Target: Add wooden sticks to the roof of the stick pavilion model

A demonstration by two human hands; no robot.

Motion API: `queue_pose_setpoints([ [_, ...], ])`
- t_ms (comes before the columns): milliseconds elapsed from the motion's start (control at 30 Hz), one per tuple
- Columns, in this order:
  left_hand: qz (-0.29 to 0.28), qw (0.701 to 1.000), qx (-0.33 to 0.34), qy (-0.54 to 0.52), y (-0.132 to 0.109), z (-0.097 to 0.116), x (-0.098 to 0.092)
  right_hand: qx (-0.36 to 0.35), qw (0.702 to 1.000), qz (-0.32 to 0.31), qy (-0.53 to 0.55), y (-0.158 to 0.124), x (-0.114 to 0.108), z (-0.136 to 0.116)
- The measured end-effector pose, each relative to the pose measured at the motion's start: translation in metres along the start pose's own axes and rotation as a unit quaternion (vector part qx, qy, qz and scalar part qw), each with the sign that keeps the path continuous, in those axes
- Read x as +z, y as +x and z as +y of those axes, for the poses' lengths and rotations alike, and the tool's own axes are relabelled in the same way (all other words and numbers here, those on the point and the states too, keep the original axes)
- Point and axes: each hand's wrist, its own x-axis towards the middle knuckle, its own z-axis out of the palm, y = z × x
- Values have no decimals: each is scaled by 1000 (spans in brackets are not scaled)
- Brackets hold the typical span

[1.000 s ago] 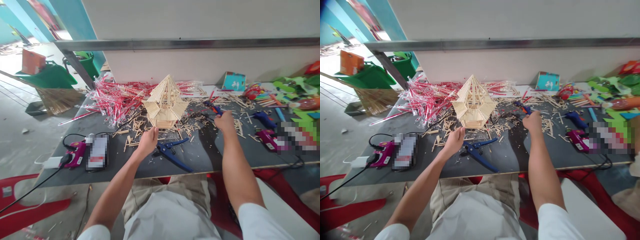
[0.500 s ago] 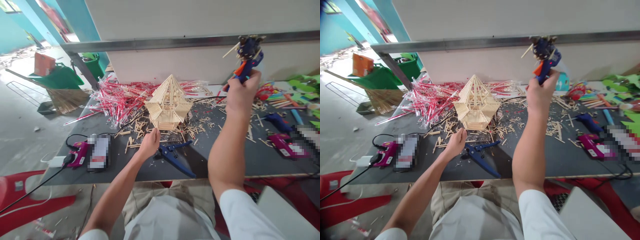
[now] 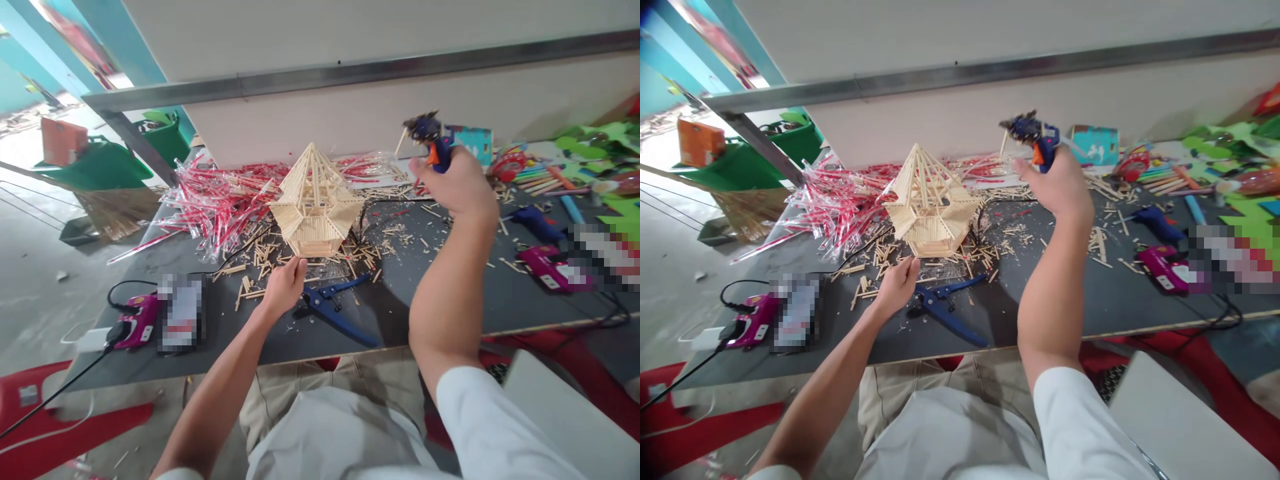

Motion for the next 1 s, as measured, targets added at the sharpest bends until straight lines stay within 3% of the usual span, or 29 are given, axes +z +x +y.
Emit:
queue_pose_setpoints([
  [100,-4,1000,0,9,1,-1,0,65,990,-27,-122,-2,-5,-7],
  [233,-10,1000,-2,17,1,-1,0,75,981,-151,-93,0,4,-11],
  [400,-18,999,4,30,1,2,-1,133,959,-153,-200,9,33,9],
  [500,-22,999,5,36,0,3,-1,152,957,-200,-142,14,42,24],
  [633,-25,998,5,53,0,4,-2,161,957,-153,-185,16,40,33],
  [900,-39,997,7,61,0,6,-3,161,960,-155,-167,14,46,38],
  [1000,-43,997,2,64,0,6,-4,148,963,-115,-191,13,45,37],
])
